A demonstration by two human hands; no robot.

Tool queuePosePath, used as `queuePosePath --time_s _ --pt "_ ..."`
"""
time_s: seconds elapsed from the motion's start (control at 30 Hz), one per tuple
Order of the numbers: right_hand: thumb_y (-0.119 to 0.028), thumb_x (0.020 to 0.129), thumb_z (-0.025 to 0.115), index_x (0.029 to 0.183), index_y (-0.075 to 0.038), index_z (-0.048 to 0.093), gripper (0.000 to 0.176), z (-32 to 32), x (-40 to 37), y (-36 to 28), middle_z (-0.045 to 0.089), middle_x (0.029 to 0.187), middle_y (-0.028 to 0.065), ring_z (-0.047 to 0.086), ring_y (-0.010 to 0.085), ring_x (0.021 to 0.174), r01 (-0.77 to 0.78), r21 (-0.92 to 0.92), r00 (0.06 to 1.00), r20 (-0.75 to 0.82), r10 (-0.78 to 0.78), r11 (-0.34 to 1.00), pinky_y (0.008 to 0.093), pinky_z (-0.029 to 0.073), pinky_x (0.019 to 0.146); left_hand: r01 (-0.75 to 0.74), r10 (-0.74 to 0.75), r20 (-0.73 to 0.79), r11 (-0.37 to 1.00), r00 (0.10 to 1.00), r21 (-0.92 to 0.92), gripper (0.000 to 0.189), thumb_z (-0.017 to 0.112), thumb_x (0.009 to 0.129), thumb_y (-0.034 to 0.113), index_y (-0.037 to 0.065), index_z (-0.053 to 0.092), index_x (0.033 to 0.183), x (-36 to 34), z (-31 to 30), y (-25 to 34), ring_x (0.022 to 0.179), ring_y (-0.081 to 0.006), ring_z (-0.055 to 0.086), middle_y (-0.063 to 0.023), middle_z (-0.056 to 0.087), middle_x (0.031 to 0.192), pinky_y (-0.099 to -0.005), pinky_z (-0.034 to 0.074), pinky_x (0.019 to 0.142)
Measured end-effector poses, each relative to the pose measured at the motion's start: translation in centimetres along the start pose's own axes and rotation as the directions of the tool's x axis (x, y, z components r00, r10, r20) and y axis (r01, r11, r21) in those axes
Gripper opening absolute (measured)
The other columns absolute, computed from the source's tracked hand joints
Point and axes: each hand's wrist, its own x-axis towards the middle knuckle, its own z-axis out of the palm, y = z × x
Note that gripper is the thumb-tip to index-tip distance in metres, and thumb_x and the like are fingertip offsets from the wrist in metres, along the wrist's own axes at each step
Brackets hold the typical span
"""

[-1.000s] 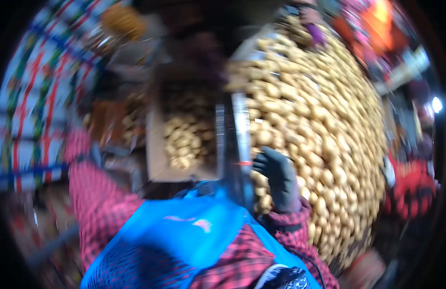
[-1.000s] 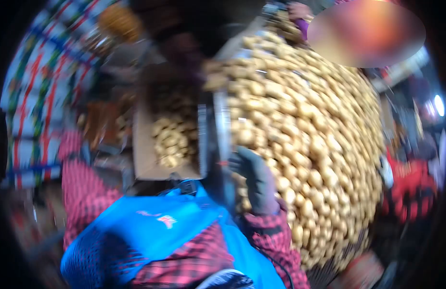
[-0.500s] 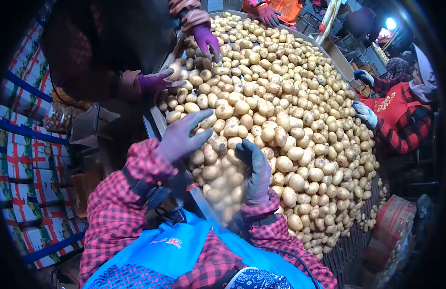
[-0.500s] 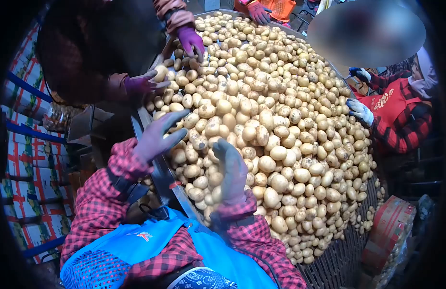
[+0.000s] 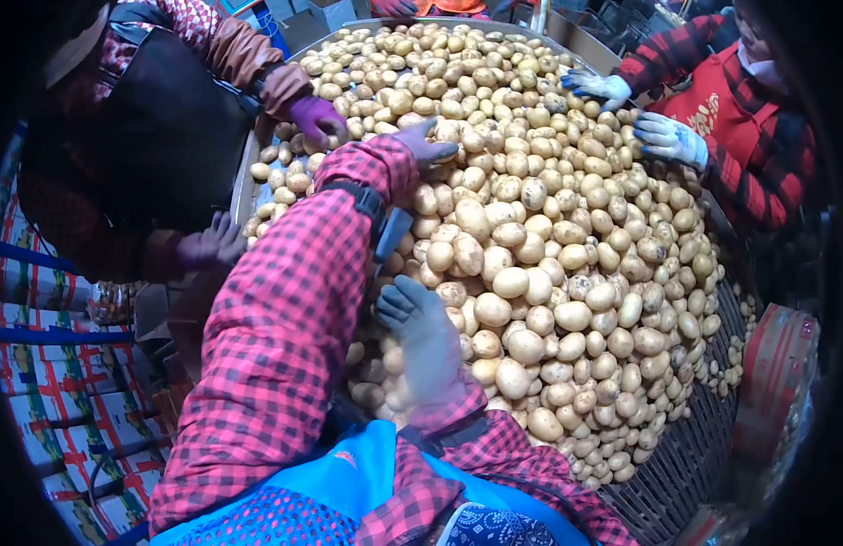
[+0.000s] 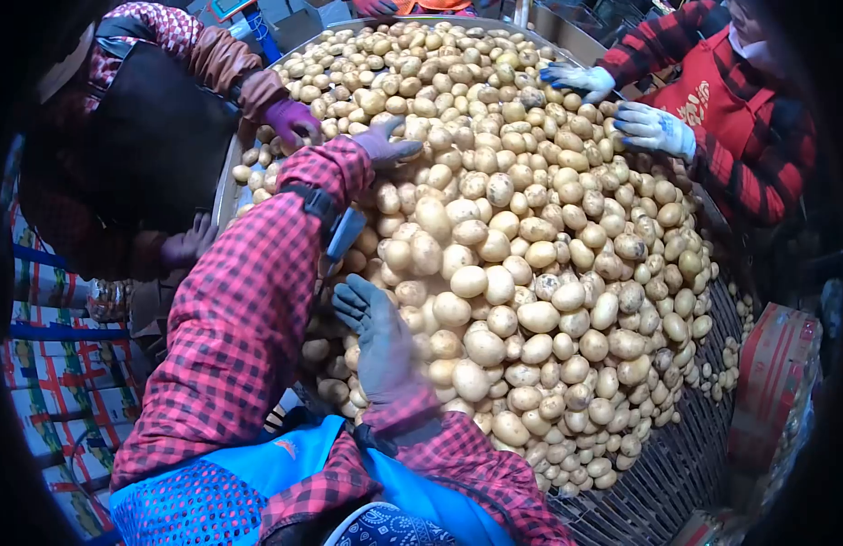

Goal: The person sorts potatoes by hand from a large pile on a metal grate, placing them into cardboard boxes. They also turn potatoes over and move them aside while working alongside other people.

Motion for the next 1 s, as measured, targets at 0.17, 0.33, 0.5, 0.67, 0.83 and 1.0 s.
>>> queuePosePath --time_s 0.17,0.33,0.5,0.67,0.83,1.0 --pt "-0.034 0.102 0.038 0.129 0.005 0.05 0.049 0.6 -0.5 -0.2 0.061 0.116 0.0168 0.058 0.0238 0.11 0.044 -0.019 0.999 -0.013 -0.044 0.999 0.0363 0.045 0.1 0.028 -0.05 0.187 0.993 0.981 0.116 0.102 0.062 0.067 0.078 0.009 0.046 0.14 1.1 0.4 -1.0 0.128 -0.0351 0.048 -0.0204 0.05 0.138 -0.0418 0.037 0.107" --pt "-0.035 0.102 0.039 0.117 0.001 0.058 0.043 1.0 -1.7 0.0 0.065 0.107 0.014 0.059 0.0215 0.106 0.324 -0.17 0.929 0.242 -0.279 0.931 0.0353 0.044 0.098 -0.152 0.174 0.291 0.984 0.941 -0.095 0.102 0.067 0.068 0.072 0.007 0.042 0.142 -4.3 2.8 1.8 0.13 -0.0316 0.045 -0.0188 0.047 0.141 -0.0401 0.035 0.109" --pt "-0.056 0.096 0.039 0.093 0.003 0.064 0.064 0.6 -2.5 -0.5 0.065 0.09 0.0215 0.063 0.0316 0.076 -0.094 0.283 0.764 0.635 -0.113 0.955 0.0428 0.05 0.069 -0.308 0.382 0.354 0.918 0.853 -0.248 0.08 0.066 0.08 0.056 0.012 0.042 0.142 -10.5 3.2 4.9 0.12 -0.0316 0.05 -0.0197 0.051 0.13 -0.0409 0.04 0.103" --pt "-0.051 0.094 0.045 0.077 0.003 0.067 0.06 1.0 -1.9 -1.3 0.064 0.069 0.0207 0.064 0.0349 0.066 -0.326 0.512 0.595 0.764 -0.248 0.795 0.0449 0.05 0.064 -0.574 0.619 0.272 0.785 0.737 -0.232 0.081 0.069 0.08 0.047 0.013 0.037 0.145 -15.3 4.1 6.2 0.137 -0.0366 0.034 -0.0229 0.034 0.147 -0.0439 0.032 0.111" --pt "-0.052 0.093 0.047 0.093 0.002 0.066 0.057 0.1 -3.0 -1.4 0.065 0.088 0.0225 0.06 0.035 0.077 -0.203 0.481 0.796 0.588 -0.142 0.853 0.0475 0.048 0.071 -0.554 0.646 0.108 0.718 0.755 -0.422 0.065 0.067 0.085 0.035 0.013 0.043 0.142 -18.3 2.1 5.1 0.134 -0.0323 0.039 -0.0188 0.039 0.145 -0.0424 0.032 0.111" --pt "-0.052 0.096 0.043 0.125 -0.002 0.056 0.06 -0.3 -1.3 -1.3 0.063 0.111 0.0206 0.06 0.0317 0.1 -0.223 0.434 0.88 0.474 -0.011 0.873 0.043 0.05 0.083 -0.3 0.263 -0.213 0.939 0.941 -0.166 0.048 0.064 0.085 0.032 0.014 0.057 0.129 -11.3 -2.3 -2.4 0.107 -0.027 0.063 -0.0155 0.061 0.123 -0.0361 0.049 0.093"
